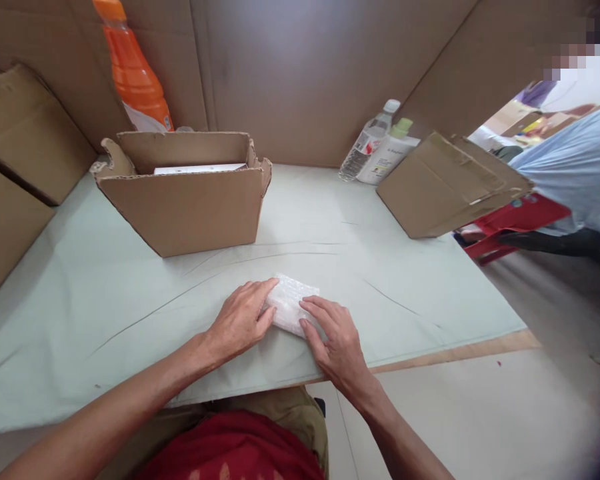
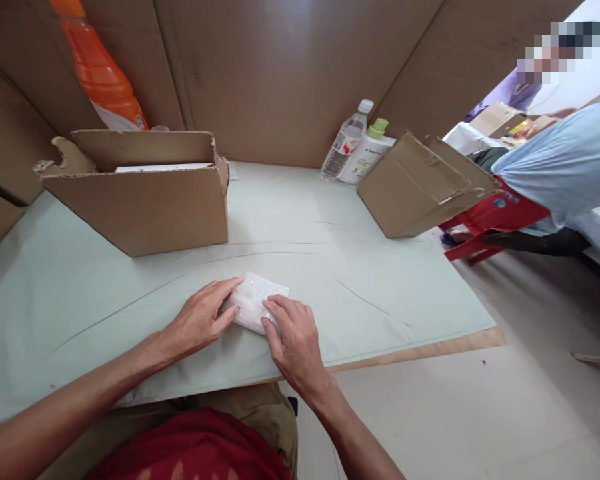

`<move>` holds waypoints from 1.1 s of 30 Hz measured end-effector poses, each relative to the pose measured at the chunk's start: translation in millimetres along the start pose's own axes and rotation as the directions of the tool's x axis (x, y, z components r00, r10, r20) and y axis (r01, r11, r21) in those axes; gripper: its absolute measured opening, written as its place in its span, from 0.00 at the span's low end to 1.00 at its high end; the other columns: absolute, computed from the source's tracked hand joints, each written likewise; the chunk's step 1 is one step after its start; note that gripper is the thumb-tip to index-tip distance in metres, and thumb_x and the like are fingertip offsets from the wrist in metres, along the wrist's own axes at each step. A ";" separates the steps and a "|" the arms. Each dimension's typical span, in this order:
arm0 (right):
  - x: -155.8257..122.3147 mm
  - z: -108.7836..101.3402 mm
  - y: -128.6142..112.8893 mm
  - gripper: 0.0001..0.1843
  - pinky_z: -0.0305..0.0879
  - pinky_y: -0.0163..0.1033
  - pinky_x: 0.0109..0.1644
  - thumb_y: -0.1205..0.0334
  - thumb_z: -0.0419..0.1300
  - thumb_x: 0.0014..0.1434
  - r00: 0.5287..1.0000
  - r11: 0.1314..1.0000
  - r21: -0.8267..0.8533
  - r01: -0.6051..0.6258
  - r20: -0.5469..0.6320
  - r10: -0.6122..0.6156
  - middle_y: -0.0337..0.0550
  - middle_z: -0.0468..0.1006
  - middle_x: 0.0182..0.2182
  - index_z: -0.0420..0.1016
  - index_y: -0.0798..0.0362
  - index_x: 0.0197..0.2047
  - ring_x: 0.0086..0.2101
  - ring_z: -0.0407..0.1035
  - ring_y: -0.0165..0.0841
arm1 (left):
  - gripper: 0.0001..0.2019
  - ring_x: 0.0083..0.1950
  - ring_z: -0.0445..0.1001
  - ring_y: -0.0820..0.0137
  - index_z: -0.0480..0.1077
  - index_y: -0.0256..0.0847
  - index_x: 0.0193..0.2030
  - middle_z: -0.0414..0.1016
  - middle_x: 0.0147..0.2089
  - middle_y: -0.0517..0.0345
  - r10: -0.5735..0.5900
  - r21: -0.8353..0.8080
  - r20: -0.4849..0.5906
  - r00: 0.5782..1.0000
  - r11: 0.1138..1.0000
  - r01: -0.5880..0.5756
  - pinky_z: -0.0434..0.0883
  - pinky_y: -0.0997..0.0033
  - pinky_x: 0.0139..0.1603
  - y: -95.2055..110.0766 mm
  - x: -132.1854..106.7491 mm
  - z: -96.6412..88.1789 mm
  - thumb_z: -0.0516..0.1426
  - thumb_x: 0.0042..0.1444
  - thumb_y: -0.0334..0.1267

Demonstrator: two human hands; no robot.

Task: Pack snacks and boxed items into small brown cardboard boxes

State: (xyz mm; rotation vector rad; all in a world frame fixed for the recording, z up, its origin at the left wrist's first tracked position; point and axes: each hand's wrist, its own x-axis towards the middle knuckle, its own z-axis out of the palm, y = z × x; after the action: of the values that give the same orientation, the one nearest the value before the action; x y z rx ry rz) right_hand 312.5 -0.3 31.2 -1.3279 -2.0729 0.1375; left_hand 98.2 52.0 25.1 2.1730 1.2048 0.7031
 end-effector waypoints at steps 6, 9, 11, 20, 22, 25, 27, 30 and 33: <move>0.9 3.0 -2.8 0.15 0.64 0.51 0.49 0.66 0.61 0.64 0.980 0.970 -0.178 0.165 0.136 -0.142 0.52 0.79 0.51 0.72 0.53 0.54 0.48 0.72 0.46 | 0.20 0.51 0.75 0.56 0.67 0.36 0.61 0.77 0.51 0.44 -0.060 0.073 -0.046 0.997 0.995 0.064 0.72 0.51 0.53 0.1 4.1 1.8 0.52 0.62 0.35; 4.7 11.3 6.7 0.14 0.66 0.49 0.47 0.66 0.58 0.66 0.990 0.982 -0.149 0.117 0.095 -0.103 0.51 0.81 0.48 0.72 0.52 0.55 0.46 0.74 0.44 | 0.24 0.49 0.75 0.58 0.64 0.37 0.63 0.75 0.52 0.45 -0.199 -0.133 -0.062 0.978 0.973 0.190 0.75 0.56 0.44 3.7 -4.3 -2.0 0.54 0.62 0.42; 6.9 15.0 11.0 0.14 0.68 0.48 0.47 0.64 0.58 0.66 1.000 0.999 -0.041 0.009 -0.005 -0.009 0.50 0.82 0.47 0.72 0.51 0.55 0.45 0.75 0.42 | 0.28 0.50 0.75 0.60 0.61 0.38 0.66 0.73 0.55 0.45 -0.334 -0.320 -0.036 0.942 0.897 0.306 0.75 0.59 0.43 6.3 -11.4 -3.7 0.55 0.60 0.44; 5.2 14.7 -22.9 0.15 0.73 0.42 0.52 0.62 0.61 0.62 0.952 0.836 0.460 -0.298 0.082 0.294 0.46 0.81 0.46 0.73 0.50 0.53 0.46 0.76 0.38 | 0.21 0.58 0.76 0.59 0.67 0.38 0.54 0.77 0.55 0.45 -0.337 -0.839 0.166 0.927 0.445 0.312 0.71 0.55 0.61 32.7 -27.0 1.1 0.59 0.54 0.39; 3.5 16.2 -27.0 0.16 0.73 0.42 0.52 0.62 0.60 0.62 0.952 0.822 0.481 -0.305 0.122 0.282 0.46 0.81 0.46 0.73 0.50 0.54 0.45 0.76 0.38 | 0.19 0.56 0.77 0.60 0.67 0.38 0.53 0.78 0.53 0.47 -0.350 -0.848 0.134 0.927 0.444 0.290 0.73 0.58 0.59 37.5 -27.8 2.2 0.58 0.54 0.39; 2.0 16.9 -26.9 0.17 0.73 0.43 0.51 0.62 0.60 0.62 0.952 0.834 0.459 -0.307 0.162 0.261 0.47 0.81 0.46 0.73 0.50 0.54 0.45 0.76 0.38 | 0.22 0.55 0.77 0.62 0.66 0.38 0.56 0.78 0.54 0.49 -0.361 -0.821 0.098 0.927 0.497 0.281 0.73 0.61 0.58 37.8 -29.9 2.9 0.57 0.54 0.37; 3.2 15.3 -25.1 0.16 0.72 0.44 0.52 0.62 0.60 0.62 0.956 0.860 0.423 -0.285 0.184 0.227 0.47 0.81 0.47 0.74 0.49 0.54 0.47 0.75 0.39 | 0.22 0.55 0.77 0.63 0.66 0.38 0.57 0.78 0.54 0.50 -0.376 -0.777 0.062 0.925 0.563 0.281 0.73 0.62 0.58 34.4 -32.5 2.6 0.57 0.54 0.35; 9.2 9.5 -23.9 0.16 0.70 0.48 0.56 0.59 0.61 0.63 0.968 0.881 0.415 -0.226 0.201 0.153 0.49 0.79 0.52 0.74 0.49 0.54 0.52 0.73 0.42 | 0.22 0.57 0.76 0.63 0.67 0.39 0.59 0.78 0.56 0.50 -0.392 -0.659 -0.032 0.919 0.699 0.276 0.72 0.62 0.60 28.5 -37.7 1.4 0.56 0.56 0.35; 18.1 4.1 -26.0 0.23 0.68 0.49 0.60 0.51 0.64 0.62 0.971 0.871 0.446 -0.206 0.204 0.125 0.51 0.76 0.56 0.72 0.49 0.58 0.55 0.71 0.44 | 0.25 0.61 0.74 0.59 0.65 0.37 0.64 0.76 0.60 0.45 -0.362 -0.527 -0.070 0.930 0.805 0.273 0.71 0.58 0.62 25.2 -43.2 1.4 0.55 0.59 0.37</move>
State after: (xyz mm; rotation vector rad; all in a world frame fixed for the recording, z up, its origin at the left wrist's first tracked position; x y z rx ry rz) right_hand 285.3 3.5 47.5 -1.2166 -1.8890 0.7994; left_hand 93.8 2.9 33.7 1.4521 1.2541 0.9445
